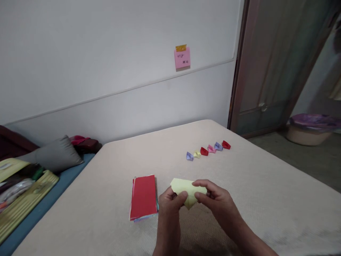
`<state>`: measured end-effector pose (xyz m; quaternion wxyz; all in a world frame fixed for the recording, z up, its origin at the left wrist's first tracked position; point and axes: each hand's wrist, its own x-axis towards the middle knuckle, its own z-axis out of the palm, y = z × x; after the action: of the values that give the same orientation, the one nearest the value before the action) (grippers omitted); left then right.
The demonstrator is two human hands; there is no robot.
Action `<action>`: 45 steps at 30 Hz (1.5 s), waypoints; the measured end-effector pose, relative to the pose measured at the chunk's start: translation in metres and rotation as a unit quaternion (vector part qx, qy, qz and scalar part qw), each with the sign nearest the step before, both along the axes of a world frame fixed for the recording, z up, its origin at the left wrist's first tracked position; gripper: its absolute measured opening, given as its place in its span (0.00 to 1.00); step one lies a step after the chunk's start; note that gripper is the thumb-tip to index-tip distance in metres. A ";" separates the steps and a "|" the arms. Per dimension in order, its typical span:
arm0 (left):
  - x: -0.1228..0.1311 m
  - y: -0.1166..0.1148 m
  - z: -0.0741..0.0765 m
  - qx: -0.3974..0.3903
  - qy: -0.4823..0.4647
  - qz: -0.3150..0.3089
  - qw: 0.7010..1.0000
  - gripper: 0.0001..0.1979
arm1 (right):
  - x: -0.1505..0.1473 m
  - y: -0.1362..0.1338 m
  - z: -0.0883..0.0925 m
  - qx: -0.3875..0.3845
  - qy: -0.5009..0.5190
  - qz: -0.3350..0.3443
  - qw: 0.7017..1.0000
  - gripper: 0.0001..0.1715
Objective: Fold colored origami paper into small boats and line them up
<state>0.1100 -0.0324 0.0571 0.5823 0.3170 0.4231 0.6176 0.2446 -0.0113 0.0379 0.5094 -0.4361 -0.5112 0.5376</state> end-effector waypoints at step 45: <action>-0.022 0.004 -0.012 -0.011 -0.041 0.046 0.998 0.10 | 0.007 0.008 0.000 -0.018 0.003 0.043 0.999 0.13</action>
<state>0.0883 -0.0286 0.0453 0.5735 0.2647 0.4197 0.6518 0.2515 -0.0034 0.0383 0.4797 -0.4206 -0.5183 0.5695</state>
